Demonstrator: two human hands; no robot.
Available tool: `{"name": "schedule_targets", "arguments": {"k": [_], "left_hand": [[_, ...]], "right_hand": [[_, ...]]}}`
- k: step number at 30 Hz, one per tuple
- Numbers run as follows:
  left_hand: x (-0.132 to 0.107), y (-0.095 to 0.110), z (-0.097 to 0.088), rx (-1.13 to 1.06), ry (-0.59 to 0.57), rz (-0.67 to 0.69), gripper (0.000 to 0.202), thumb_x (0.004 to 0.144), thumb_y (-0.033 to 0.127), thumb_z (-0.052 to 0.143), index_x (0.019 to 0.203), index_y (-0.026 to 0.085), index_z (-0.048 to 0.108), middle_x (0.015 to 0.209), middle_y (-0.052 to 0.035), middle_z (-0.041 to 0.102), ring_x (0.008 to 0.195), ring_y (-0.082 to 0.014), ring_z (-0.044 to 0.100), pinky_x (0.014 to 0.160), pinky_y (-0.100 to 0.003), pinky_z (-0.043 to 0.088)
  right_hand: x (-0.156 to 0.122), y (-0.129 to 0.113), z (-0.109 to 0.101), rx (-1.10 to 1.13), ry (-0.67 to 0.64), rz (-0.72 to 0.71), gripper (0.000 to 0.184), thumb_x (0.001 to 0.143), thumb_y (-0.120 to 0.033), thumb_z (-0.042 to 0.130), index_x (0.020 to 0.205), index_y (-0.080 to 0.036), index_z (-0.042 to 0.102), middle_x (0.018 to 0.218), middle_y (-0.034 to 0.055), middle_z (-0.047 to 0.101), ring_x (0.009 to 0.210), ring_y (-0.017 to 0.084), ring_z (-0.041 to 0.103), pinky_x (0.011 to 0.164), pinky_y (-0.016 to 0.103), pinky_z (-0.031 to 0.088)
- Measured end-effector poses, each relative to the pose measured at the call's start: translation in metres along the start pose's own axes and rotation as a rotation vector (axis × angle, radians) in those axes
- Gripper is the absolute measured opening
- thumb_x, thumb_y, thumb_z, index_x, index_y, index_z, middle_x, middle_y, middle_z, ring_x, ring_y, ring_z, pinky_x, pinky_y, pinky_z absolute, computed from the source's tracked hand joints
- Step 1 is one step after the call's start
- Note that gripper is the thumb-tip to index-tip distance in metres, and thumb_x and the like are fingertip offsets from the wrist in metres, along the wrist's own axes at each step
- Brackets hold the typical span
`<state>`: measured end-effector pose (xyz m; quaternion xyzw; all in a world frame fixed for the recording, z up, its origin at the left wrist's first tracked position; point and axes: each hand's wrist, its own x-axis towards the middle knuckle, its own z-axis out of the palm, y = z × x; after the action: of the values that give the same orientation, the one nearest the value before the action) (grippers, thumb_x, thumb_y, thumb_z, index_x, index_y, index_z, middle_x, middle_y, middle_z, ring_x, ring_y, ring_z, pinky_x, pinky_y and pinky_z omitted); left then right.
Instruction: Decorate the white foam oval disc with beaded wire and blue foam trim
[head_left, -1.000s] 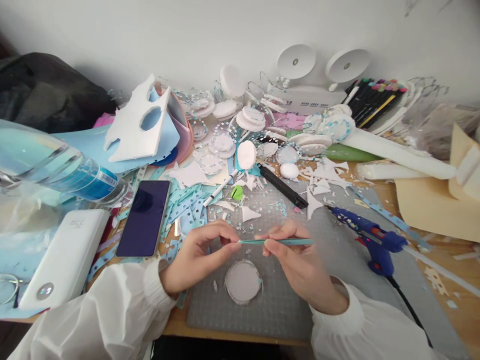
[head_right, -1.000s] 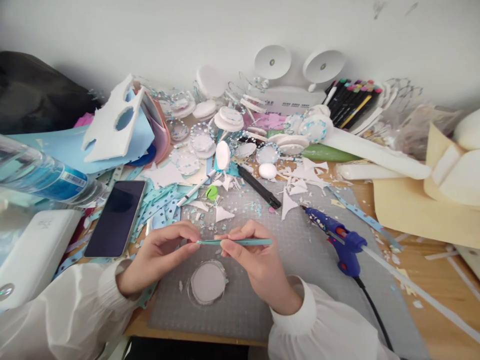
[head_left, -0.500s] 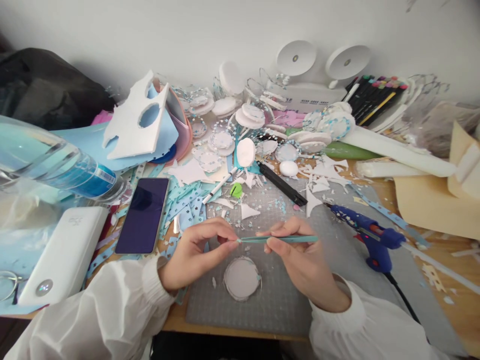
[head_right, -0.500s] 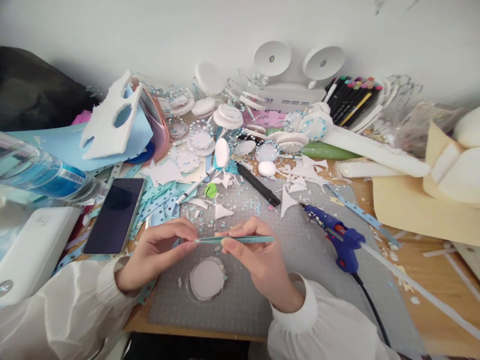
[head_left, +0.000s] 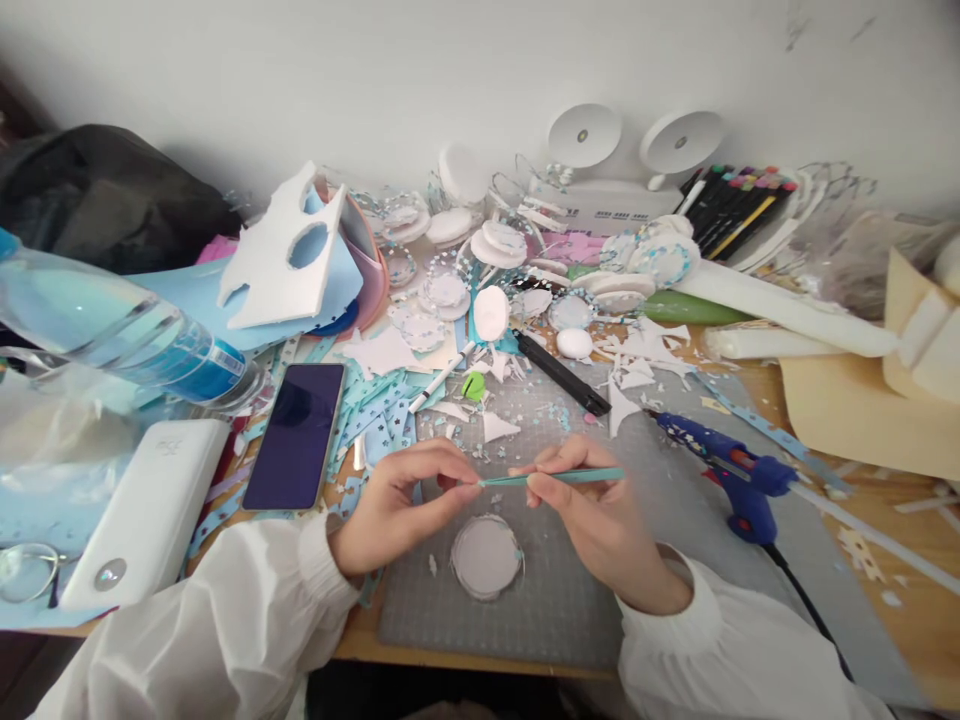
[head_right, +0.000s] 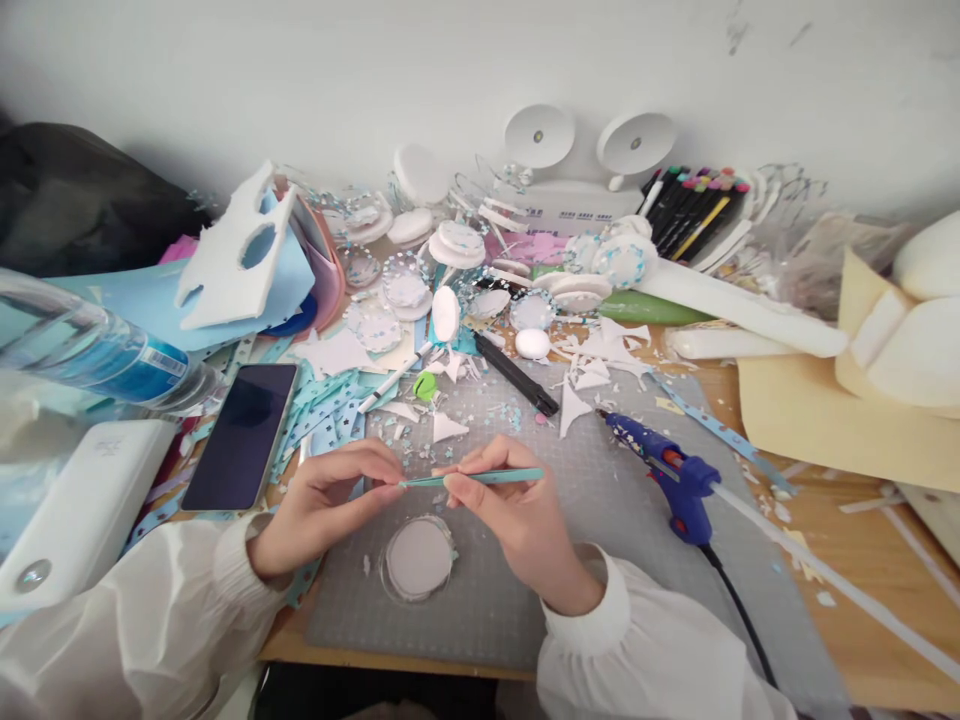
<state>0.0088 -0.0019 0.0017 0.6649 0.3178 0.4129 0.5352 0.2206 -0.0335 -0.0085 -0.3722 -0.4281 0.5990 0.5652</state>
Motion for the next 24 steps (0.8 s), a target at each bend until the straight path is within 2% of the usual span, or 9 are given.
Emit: {"name": "schedule_targets", "arguments": {"k": [3,6,8,10,13,16,19,22,24], "left_hand": [[0.002,-0.001,0.000,0.003,-0.003,-0.047,0.007,0.088,0.020,0.068,0.086,0.016,0.073,0.084,-0.0064,0.069,0.081,-0.0168,0.062,0.075,-0.028,0.048],[0.005,-0.001,-0.001,0.008,-0.001,-0.108,0.013,0.089,0.026,0.067,0.089,0.015,0.075,0.088,-0.0084,0.071,0.085,-0.0184,0.063,0.076,-0.029,0.048],[0.007,0.001,-0.002,-0.002,-0.002,-0.141,0.017,0.089,0.029,0.067,0.091,0.015,0.076,0.090,-0.0091,0.071,0.086,-0.0188,0.063,0.078,-0.029,0.047],[0.007,0.004,-0.002,-0.032,-0.021,-0.176,0.021,0.090,0.032,0.066,0.091,0.015,0.077,0.088,-0.0085,0.071,0.085,-0.0183,0.063,0.079,-0.028,0.047],[0.006,0.007,-0.001,-0.115,-0.073,-0.211,0.030,0.090,0.038,0.064,0.075,0.014,0.075,0.076,-0.0053,0.067,0.074,-0.0153,0.059,0.073,-0.026,0.045],[0.003,0.005,0.002,-0.202,-0.092,-0.251,0.041,0.088,0.040,0.065,0.058,0.013,0.064,0.062,-0.0006,0.056,0.063,-0.0116,0.049,0.066,-0.025,0.040],[0.002,0.001,0.005,-0.277,-0.025,-0.353,0.041,0.084,0.038,0.067,0.053,0.014,0.058,0.056,0.0019,0.048,0.058,-0.0103,0.040,0.060,-0.024,0.034],[0.003,-0.002,0.006,-0.310,0.047,-0.403,0.040,0.079,0.035,0.068,0.048,0.015,0.052,0.052,0.0034,0.041,0.055,-0.0098,0.034,0.056,-0.025,0.029],[0.004,-0.002,0.005,-0.303,0.069,-0.397,0.036,0.078,0.034,0.066,0.049,0.015,0.056,0.052,0.0029,0.042,0.055,-0.0103,0.034,0.056,-0.025,0.028]], "right_hand": [[0.003,0.003,-0.001,-0.039,0.023,-0.043,0.012,0.083,-0.020,0.073,0.080,-0.024,0.063,0.079,-0.0037,0.070,0.064,0.010,0.066,0.065,0.026,0.055],[0.006,0.000,-0.001,-0.141,0.086,-0.201,0.011,0.083,-0.019,0.072,0.081,-0.023,0.062,0.075,-0.0033,0.067,0.070,0.013,0.070,0.066,0.028,0.057],[0.006,-0.006,0.002,-0.302,0.123,-0.368,0.013,0.083,-0.013,0.070,0.083,-0.023,0.063,0.077,-0.0017,0.067,0.077,0.016,0.072,0.068,0.028,0.058],[0.004,-0.013,0.007,-0.541,0.102,-0.570,0.018,0.082,-0.005,0.068,0.087,-0.022,0.064,0.084,0.0016,0.069,0.081,0.016,0.072,0.069,0.029,0.059],[-0.001,-0.020,0.020,-0.908,-0.038,-0.912,0.020,0.082,-0.002,0.065,0.093,-0.019,0.067,0.087,0.0063,0.073,0.074,0.015,0.068,0.066,0.030,0.058],[-0.002,-0.016,0.033,-1.168,-0.149,-1.172,0.015,0.084,-0.001,0.063,0.088,-0.015,0.068,0.082,0.0076,0.074,0.069,0.015,0.064,0.063,0.030,0.056],[-0.001,-0.012,0.042,-1.291,-0.190,-1.207,0.015,0.085,0.000,0.061,0.084,-0.013,0.069,0.083,0.0093,0.074,0.070,0.017,0.063,0.063,0.031,0.055],[-0.002,-0.015,0.043,-1.321,-0.270,-1.063,0.016,0.090,-0.005,0.055,0.094,-0.011,0.069,0.089,0.0103,0.073,0.079,0.019,0.063,0.071,0.033,0.056],[-0.011,-0.020,0.037,-1.311,-0.296,-0.930,0.025,0.092,-0.006,0.048,0.106,-0.012,0.067,0.099,0.0109,0.071,0.090,0.020,0.064,0.080,0.034,0.056]]}}
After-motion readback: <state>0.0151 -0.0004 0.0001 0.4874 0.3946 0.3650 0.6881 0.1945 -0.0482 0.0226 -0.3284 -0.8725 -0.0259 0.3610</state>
